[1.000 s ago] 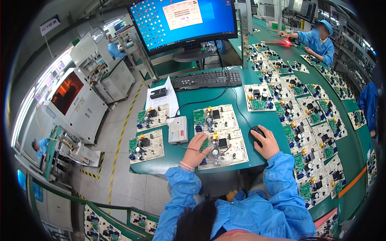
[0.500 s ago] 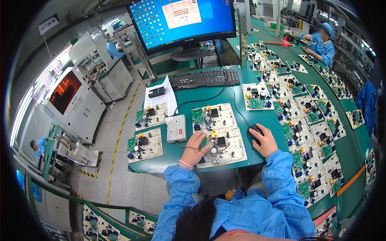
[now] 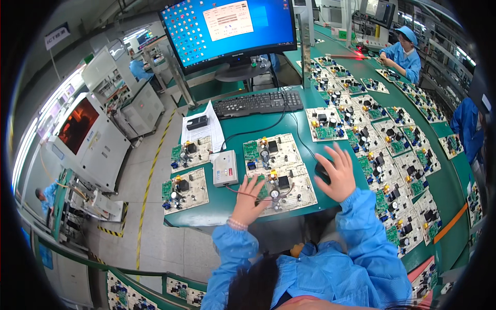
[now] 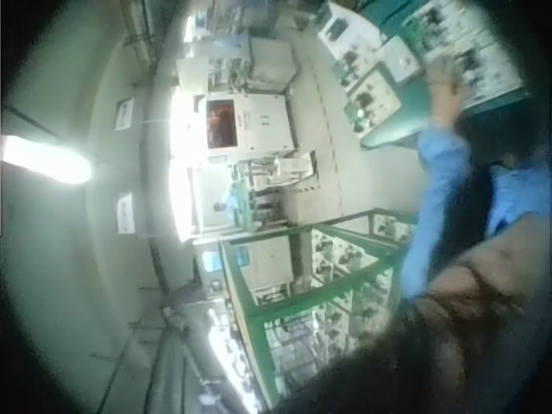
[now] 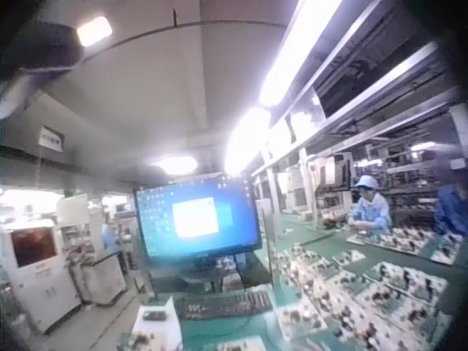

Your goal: The person tests circuit boards by attaching testing wires to each board on a workbench, operating the computer using a mouse, and swapping tested boards with new ones from the table.

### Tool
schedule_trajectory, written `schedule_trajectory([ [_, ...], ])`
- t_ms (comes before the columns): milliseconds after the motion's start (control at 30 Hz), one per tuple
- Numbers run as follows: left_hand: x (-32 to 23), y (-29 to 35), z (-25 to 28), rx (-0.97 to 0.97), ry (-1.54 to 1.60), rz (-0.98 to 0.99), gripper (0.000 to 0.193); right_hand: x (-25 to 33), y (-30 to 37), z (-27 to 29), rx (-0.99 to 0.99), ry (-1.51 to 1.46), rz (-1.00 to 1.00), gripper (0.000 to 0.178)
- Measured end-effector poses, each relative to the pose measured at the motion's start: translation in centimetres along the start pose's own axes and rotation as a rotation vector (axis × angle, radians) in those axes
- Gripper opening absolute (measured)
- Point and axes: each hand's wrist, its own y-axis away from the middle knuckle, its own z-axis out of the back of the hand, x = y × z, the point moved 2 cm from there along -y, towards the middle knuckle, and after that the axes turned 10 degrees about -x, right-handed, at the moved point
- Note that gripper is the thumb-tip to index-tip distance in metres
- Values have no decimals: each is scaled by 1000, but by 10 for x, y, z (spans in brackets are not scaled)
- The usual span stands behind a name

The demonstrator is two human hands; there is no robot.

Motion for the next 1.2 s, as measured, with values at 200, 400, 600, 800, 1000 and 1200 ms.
schedule_trajectory([
  [200,-38,5,12,125,-42,-170,77,6,-86,-117,350,-55,177,49],
  [400,-23,4,-3,83,-57,-216,76,-18,-111,-235,821,95,127,41],
  [600,-11,19,5,88,-66,-187,72,-36,-146,-59,197,379,147,27],
  [800,-26,20,0,74,-101,-153,71,-223,-1,249,116,488,-807,36],
  [1000,-29,14,0,65,-256,-131,62,-302,310,468,138,1177,-1674,46],
  [1200,-46,-26,-10,224,-132,-104,64,-324,574,599,262,1716,-1615,31],
])
